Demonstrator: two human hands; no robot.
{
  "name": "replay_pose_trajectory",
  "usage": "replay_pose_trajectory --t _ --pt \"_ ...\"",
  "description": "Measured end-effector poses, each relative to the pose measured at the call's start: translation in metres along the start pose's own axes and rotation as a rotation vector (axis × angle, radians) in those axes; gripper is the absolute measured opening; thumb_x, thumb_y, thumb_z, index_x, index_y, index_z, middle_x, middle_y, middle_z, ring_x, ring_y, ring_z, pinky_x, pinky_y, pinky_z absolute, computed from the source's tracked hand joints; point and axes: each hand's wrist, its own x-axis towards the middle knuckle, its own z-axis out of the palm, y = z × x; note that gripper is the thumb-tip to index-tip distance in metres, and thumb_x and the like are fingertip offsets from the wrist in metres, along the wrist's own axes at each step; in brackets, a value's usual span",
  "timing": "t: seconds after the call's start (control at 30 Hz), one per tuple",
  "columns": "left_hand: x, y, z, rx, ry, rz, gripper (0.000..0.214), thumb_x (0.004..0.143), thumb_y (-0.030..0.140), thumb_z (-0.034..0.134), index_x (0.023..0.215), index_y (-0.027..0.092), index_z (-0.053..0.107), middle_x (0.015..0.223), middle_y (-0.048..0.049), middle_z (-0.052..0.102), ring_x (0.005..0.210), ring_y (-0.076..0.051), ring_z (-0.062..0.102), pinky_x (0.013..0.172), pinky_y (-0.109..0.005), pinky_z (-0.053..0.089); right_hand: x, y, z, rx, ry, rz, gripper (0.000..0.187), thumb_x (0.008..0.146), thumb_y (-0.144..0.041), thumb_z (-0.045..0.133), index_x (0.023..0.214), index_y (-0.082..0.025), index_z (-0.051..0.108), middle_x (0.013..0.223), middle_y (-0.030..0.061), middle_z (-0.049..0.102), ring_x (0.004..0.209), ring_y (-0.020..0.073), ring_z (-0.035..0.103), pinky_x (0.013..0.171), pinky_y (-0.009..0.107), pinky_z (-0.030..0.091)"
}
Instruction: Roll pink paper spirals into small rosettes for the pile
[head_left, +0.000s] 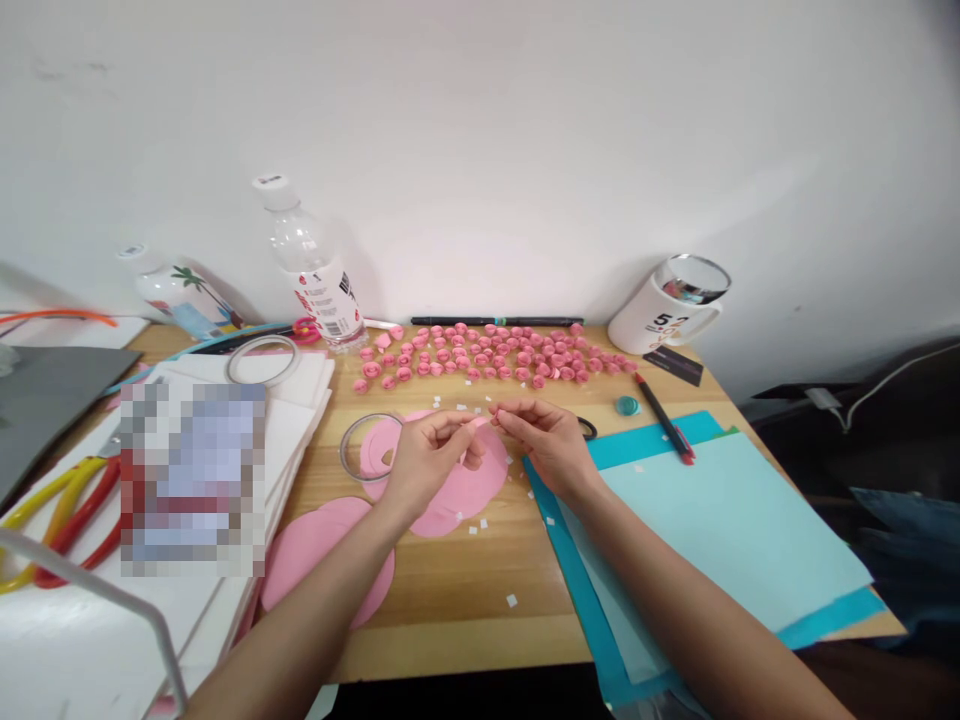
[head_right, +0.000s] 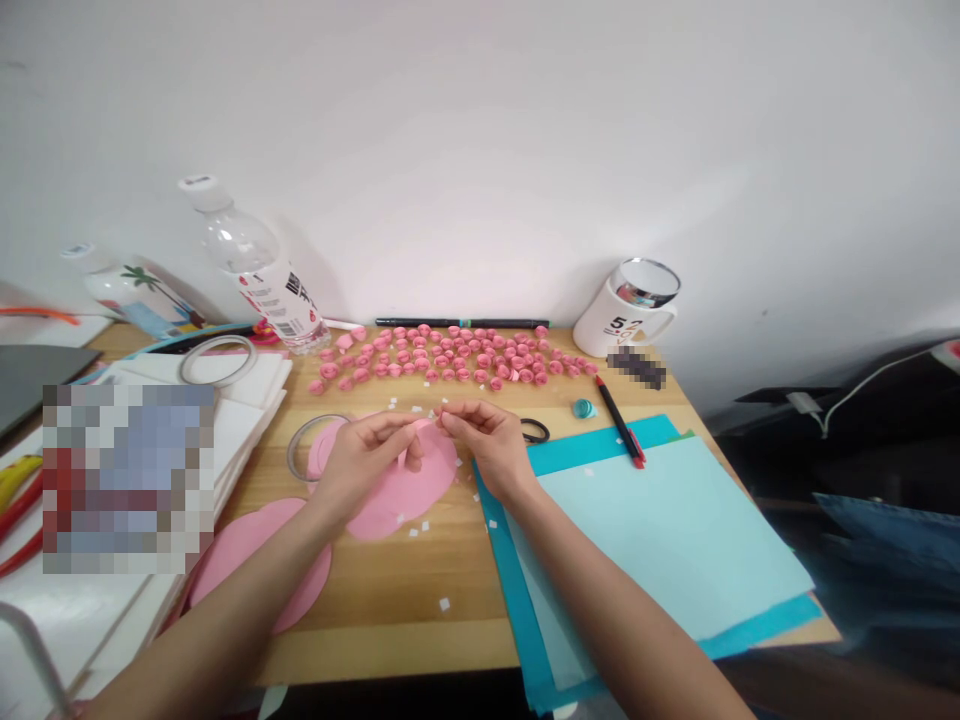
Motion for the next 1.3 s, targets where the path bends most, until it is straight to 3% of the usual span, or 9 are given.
replay_pose_trajectory --t 0.27,0.57,0.77,0.97,1.13,1.3 --pt "-0.0004 -0.0006 0.0009 0.013 -0.001 -0.005 0.017 0.074 0.029 0.062 0.079 0.013 0.067 0.054 0.0007 0.060 0.051 -0.010 0.054 0.054 -0.022 0.045 -0.0015 0.0015 -0.0001 -0.016 -0.003 0.012 0.022 0.057 -0.030 0.079 0.072 -0.019 0.068 0.063 -0.0003 0.067 0.059 0.0124 0.060 0.059 0.025 0.047" --pt "-0.0013 -0.0031 -0.0006 0.047 -0.030 0.024 0.021 0.075 0.031 0.062 0.086 0.014 0.067 0.064 -0.0020 0.066 0.064 -0.012 0.060 0.064 -0.023 0.045 -0.0019 0.0011 0.0006 -0.010 0.010 0.008 0.020 0.058 -0.028 0.079 0.073 -0.020 0.067 0.063 0.0000 0.067 0.059 0.0123 0.060 0.057 0.024 0.047" --pt "-0.0021 -0.0041 -0.0018 0.054 -0.084 0.044 0.021 0.079 0.031 0.058 0.091 0.015 0.067 0.062 -0.0003 0.064 0.060 -0.011 0.058 0.061 -0.022 0.047 -0.0016 0.0002 0.0004 -0.022 0.009 -0.019 0.020 0.058 -0.027 0.079 0.073 -0.020 0.069 0.081 0.0034 0.072 0.067 0.0131 0.063 0.066 0.026 0.050" --pt "-0.0027 -0.0028 -0.0006 -0.006 -0.100 -0.001 0.026 0.078 0.032 0.057 0.093 0.013 0.065 0.064 -0.0016 0.064 0.059 -0.013 0.059 0.051 -0.023 0.051 -0.0033 -0.0030 0.0006 0.013 0.034 0.009 0.021 0.054 -0.027 0.081 0.067 -0.018 0.067 0.070 0.0011 0.070 0.058 0.0123 0.061 0.053 0.023 0.047" --pt "-0.0016 -0.0030 -0.0015 0.022 -0.038 0.005 0.022 0.075 0.027 0.061 0.090 0.012 0.066 0.060 -0.0009 0.063 0.057 -0.011 0.058 0.055 -0.020 0.048 -0.0018 -0.0011 0.0000 0.016 0.019 -0.028 0.016 0.057 -0.024 0.080 0.068 -0.020 0.069 0.069 -0.0009 0.071 0.062 0.0094 0.061 0.060 0.020 0.048" --pt "-0.0008 -0.0030 -0.0023 0.024 -0.061 0.009 0.024 0.077 0.029 0.059 0.094 0.014 0.068 0.059 0.0003 0.062 0.056 -0.010 0.056 0.056 -0.020 0.045 -0.0007 0.0011 -0.0003 0.018 -0.032 -0.022 0.019 0.065 -0.028 0.074 0.083 -0.021 0.072 0.080 0.0018 0.072 0.072 0.0128 0.065 0.075 0.026 0.050"
